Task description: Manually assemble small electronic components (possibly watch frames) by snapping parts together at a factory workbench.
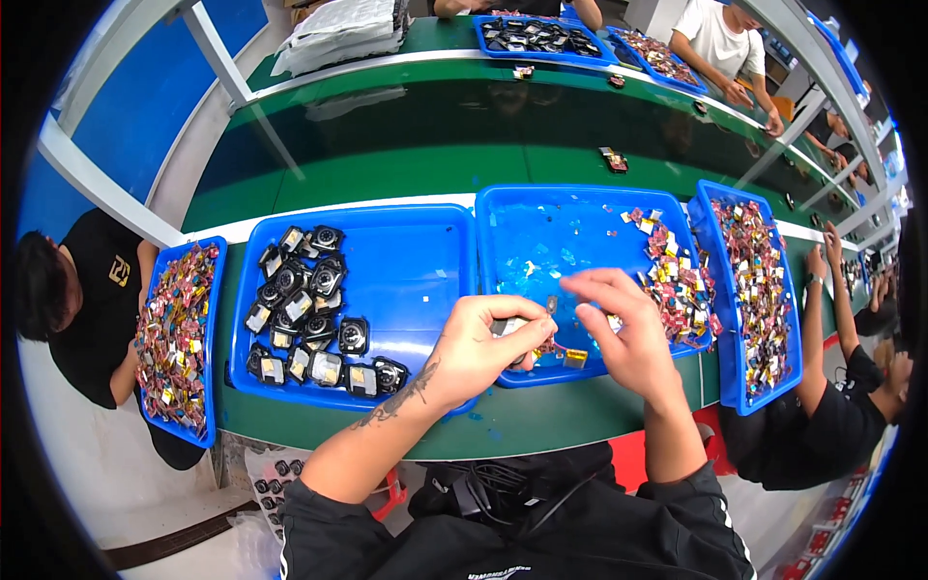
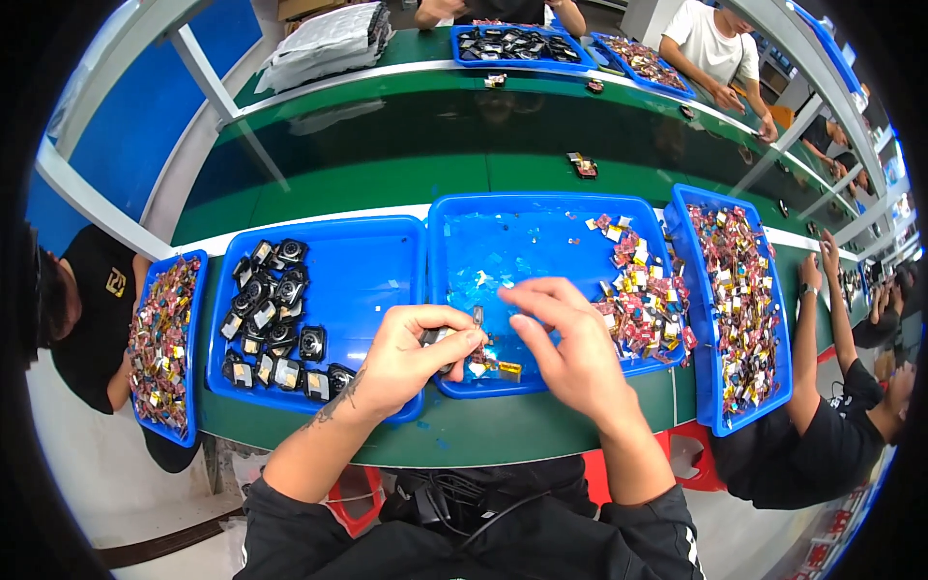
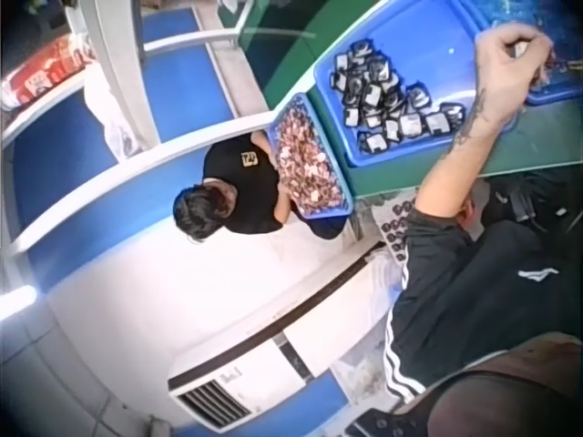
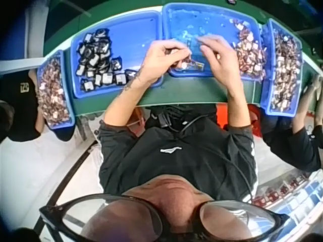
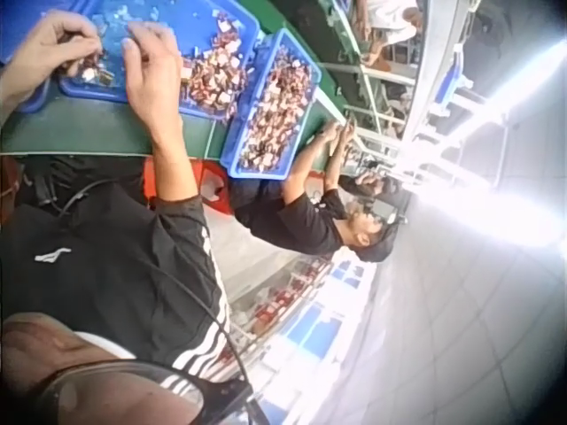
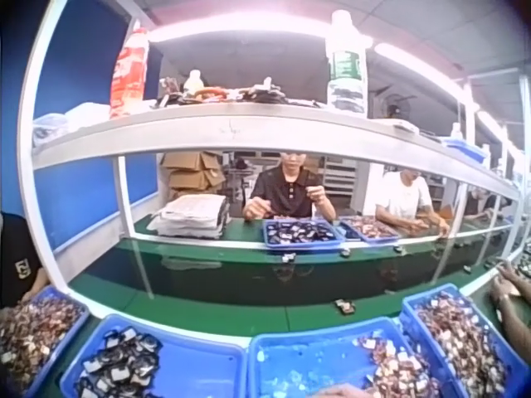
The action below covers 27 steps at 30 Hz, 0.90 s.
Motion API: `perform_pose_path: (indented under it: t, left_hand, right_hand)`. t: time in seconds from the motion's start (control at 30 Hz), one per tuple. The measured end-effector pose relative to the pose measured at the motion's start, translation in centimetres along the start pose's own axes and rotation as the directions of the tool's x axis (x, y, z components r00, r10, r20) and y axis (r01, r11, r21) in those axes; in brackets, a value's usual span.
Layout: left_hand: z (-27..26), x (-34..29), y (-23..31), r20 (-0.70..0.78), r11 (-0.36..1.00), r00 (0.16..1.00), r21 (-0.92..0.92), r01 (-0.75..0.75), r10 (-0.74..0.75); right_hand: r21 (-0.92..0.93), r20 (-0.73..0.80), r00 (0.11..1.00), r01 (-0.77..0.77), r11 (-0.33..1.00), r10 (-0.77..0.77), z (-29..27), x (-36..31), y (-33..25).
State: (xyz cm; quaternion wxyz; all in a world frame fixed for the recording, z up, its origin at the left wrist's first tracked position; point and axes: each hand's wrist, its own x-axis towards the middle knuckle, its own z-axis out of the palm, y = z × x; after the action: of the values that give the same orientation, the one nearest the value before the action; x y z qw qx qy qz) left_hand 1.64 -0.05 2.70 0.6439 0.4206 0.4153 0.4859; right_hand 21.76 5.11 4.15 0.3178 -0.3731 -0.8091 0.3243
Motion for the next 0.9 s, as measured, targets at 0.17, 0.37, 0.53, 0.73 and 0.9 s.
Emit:
perform_pose_path:
  t: [0.17, 0.37, 0.53, 0.73, 0.9]
  left_hand:
    - [0.4, -0.2, 0.1, 0.048, 0.999, 0.998, 0.013, 0.033, -0.034]
    - [0.3, -0.1, -0.2, 0.043, 1.0, 0.999, -0.003, 0.016, -0.015]
    - [0.4, -0.1, -0.5, 0.116, 0.999, 0.993, -0.004, 0.033, -0.033]
    - [-0.4, -0.2, -0.9, -0.03, 0.976, 0.996, 0.207, -0.073, 0.081]
    - [0.3, -0.3, -0.6, -0.025, 0.976, 0.986, 0.145, -0.162, 0.167]
  right_hand:
    - [0.211, -0.044, 0.995, -0.083, 0.974, 0.094, 0.5, 0.2, -0.3]
    - [0.244, -0.039, 0.992, -0.107, 0.964, 0.12, 0.3, 0.5, -0.7]
    - [0.77, 0.189, 0.978, -0.204, 0.605, 0.088, 1.0, 0.3, -0.1]
    - [0.373, -0.199, 0.959, -0.118, 0.92, 0.203, 0.1, -1.3, -1.1]
    - [0.323, -0.138, 0.977, -0.113, 0.94, 0.165, 1.1, -1.2, -2.9]
